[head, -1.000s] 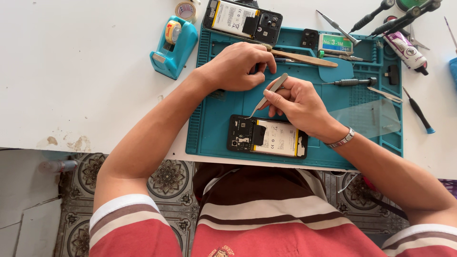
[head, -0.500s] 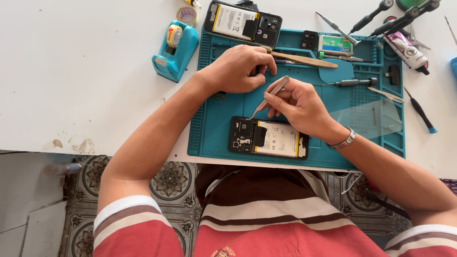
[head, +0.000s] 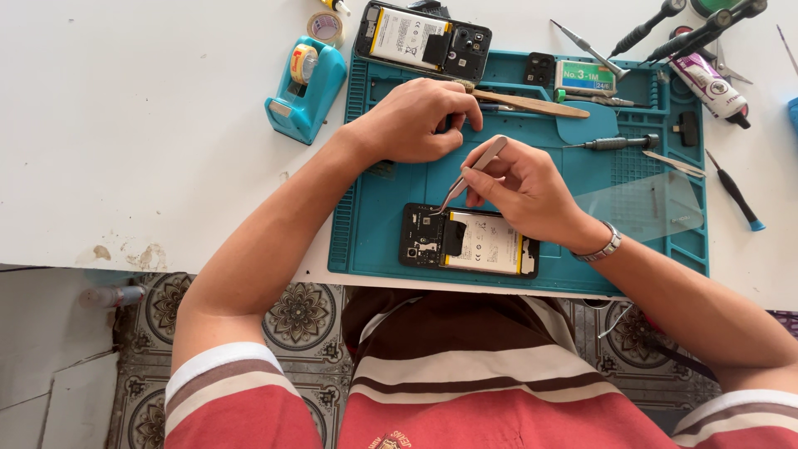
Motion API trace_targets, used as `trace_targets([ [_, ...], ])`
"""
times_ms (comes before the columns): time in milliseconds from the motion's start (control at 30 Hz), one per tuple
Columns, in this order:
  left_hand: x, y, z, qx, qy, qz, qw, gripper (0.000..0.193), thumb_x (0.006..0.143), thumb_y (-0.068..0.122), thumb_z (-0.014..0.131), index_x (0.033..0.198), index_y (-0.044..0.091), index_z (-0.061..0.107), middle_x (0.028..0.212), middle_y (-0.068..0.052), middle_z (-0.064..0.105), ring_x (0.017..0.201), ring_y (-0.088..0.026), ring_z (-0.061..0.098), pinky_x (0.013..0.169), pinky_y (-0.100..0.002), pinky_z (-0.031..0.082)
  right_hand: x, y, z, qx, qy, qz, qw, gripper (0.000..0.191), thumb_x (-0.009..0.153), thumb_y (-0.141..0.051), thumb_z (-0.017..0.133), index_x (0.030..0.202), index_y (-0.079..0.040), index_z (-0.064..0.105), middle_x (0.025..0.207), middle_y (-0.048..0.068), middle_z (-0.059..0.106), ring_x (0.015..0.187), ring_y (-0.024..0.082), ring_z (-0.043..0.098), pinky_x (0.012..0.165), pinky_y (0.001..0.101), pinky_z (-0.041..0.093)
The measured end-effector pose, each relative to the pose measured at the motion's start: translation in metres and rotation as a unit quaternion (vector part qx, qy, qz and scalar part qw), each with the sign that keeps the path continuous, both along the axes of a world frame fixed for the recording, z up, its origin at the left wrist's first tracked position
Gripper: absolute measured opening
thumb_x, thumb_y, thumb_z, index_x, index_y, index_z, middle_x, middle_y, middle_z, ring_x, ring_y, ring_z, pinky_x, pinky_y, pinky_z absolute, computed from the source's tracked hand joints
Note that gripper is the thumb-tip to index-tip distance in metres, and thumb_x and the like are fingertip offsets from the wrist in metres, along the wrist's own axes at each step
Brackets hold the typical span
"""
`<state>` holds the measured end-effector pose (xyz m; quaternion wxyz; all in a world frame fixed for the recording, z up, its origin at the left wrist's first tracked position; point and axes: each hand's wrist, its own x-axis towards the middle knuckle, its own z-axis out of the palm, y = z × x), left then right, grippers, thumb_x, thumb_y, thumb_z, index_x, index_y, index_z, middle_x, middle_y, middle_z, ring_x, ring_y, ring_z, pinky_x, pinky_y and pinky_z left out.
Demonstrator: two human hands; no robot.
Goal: The person removes a protective film from a disassembled smartphone, then uses tweezers to pick up small screws and place them into screw holes on the phone's internal frame. The person handles the phone, battery, and screws throughout the clip.
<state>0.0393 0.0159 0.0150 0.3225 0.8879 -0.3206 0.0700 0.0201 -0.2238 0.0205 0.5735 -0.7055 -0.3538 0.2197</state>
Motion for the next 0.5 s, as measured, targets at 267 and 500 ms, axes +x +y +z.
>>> trace_targets([
  [267,0.0005,0.0,-0.0011,0.007,0.004,0.003,1.0,0.021,0.082,0.01,0.065,0.1,0.012,0.075,0.08,-0.003,0.063,0.073,-0.021,0.064,0.072,-0.039,0.051,0.0005,-0.0002,-0.0002,0.001,-0.006,0.01,1.0,0.009,0.104,-0.008,0.062,0.104,0.001,0.061,0.095,0.004,0.068,0.082,0.007,0.071,0.07,0.0221,0.061],
  [500,0.0007,0.0001,-0.0015,0.004,0.004,-0.001,1.0,0.022,0.081,0.01,0.065,0.1,0.011,0.075,0.079,-0.002,0.062,0.073,-0.021,0.064,0.072,-0.039,0.051,0.0005,0.0001,0.0013,-0.002,-0.001,0.008,1.0,0.008,0.104,-0.008,0.062,0.105,0.0,0.061,0.095,0.003,0.069,0.082,0.007,0.069,0.068,0.0207,0.058],
])
